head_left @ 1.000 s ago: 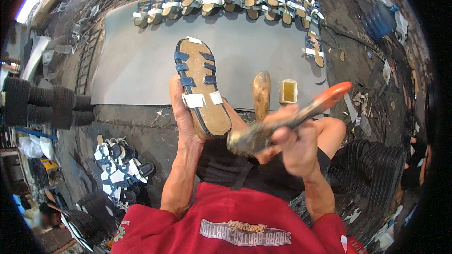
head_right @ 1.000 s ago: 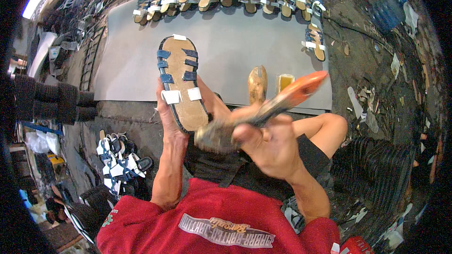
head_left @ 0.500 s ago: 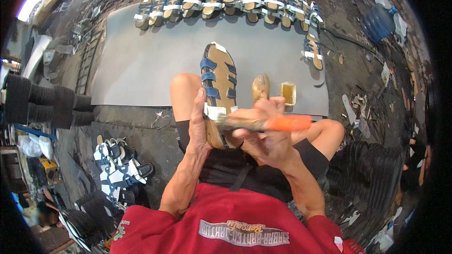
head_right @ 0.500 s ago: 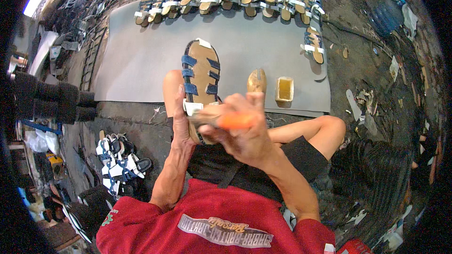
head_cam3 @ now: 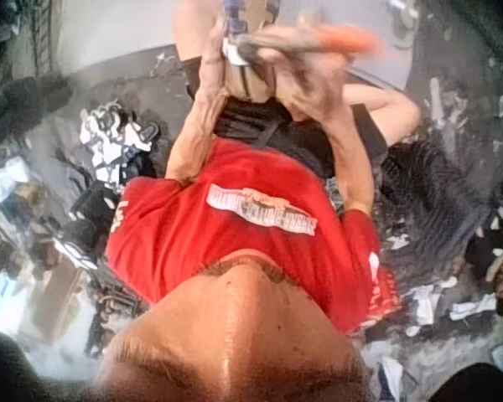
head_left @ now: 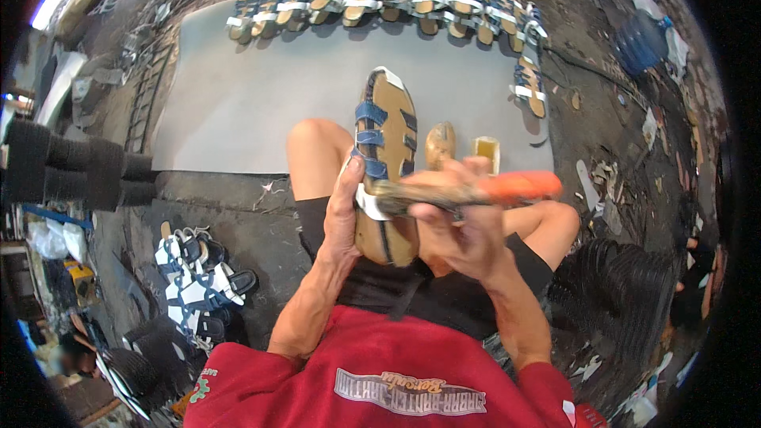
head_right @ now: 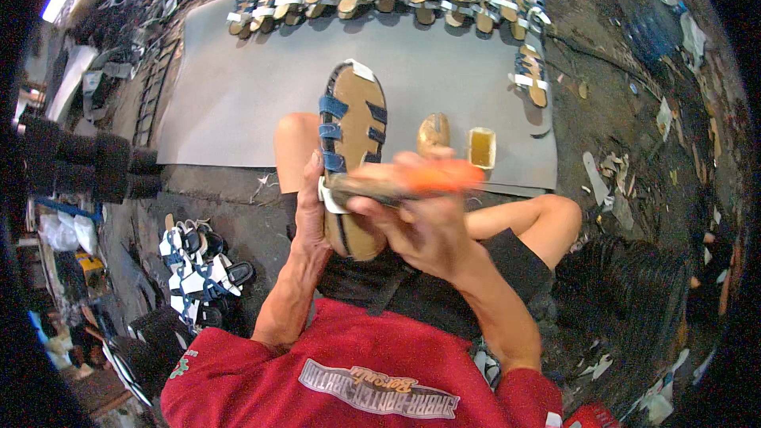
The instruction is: The person sits on the floor and applies glue to the soles of sandals using a brush. They repeatedly dip the brush into a container of glue and spread it across the sole, then place the finished sandal aside and pick up another to repeat the process.
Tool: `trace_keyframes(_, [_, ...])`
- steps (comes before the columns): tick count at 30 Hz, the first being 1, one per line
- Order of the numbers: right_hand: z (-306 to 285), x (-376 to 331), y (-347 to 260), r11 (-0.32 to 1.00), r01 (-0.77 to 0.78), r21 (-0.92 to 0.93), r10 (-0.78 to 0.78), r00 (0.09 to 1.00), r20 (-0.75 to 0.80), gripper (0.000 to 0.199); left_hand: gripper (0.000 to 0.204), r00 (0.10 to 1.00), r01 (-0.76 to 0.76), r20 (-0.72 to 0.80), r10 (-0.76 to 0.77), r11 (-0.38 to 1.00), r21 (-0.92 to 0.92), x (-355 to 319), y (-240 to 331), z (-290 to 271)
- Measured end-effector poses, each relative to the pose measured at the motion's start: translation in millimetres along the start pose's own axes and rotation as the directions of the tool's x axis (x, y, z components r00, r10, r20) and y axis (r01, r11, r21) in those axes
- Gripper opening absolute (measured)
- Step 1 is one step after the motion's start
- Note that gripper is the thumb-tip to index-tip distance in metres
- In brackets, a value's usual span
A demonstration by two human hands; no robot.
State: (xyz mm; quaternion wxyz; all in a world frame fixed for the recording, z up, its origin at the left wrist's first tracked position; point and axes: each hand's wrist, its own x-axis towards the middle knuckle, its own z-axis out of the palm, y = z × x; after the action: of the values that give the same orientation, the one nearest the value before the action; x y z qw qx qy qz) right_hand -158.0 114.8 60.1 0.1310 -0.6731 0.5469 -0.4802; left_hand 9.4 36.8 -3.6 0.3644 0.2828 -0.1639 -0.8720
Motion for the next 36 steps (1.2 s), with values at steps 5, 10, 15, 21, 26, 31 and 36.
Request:
trace_keyframes(5, [-2, 21, 1, 0.998, 0.062, -0.019, -0.062, 0.998, 0.014, 0.021, 0.055, 0.999, 0.032, -0.004, -0.033, 0.999, -0.032, 2, -8, -28])
trace_keyframes(10, [-25, -7, 16, 0.994, -0.105, 0.028, 0.103, 0.993, 0.051, 0.020, 0.063, 0.997, -0.015, 0.079, 0.014, 1.000, 0.005, -6, 12, -10])
trace_keyframes(15, [4, 33, -4, 0.983, 0.177, -0.054, -0.175, 0.984, 0.034, 0.029, 0.061, 0.998, -0.050, 0.035, 0.042, 0.965, 0.256, -9, -2, -8])
trace_keyframes(21, [-21, -10, 23, 0.995, -0.038, -0.096, 0.043, 0.998, 0.051, 0.026, 0.055, 0.988, 0.085, 0.133, -0.075, 0.994, -0.073, -12, 11, -6])
trace_keyframes(26, [-3, 27, 5, 0.972, 0.159, -0.174, -0.150, 0.986, 0.067, 0.030, 0.057, 0.999, -0.014, 0.040, 0.008, 0.985, 0.171, -5, -17, -12])
trace_keyframes(31, [-8, 11, 26, 0.981, 0.117, -0.155, -0.115, 0.993, 0.024, 0.031, 0.059, 0.991, 0.093, 0.091, -0.094, 0.996, 0.015, -6, 4, -11])
trace_keyframes(36, [-13, 11, 20, 0.998, -0.053, -0.028, 0.052, 0.998, -0.029, 0.029, 0.059, 0.997, -0.027, 0.076, 0.016, 0.989, 0.145, -17, -1, -1])
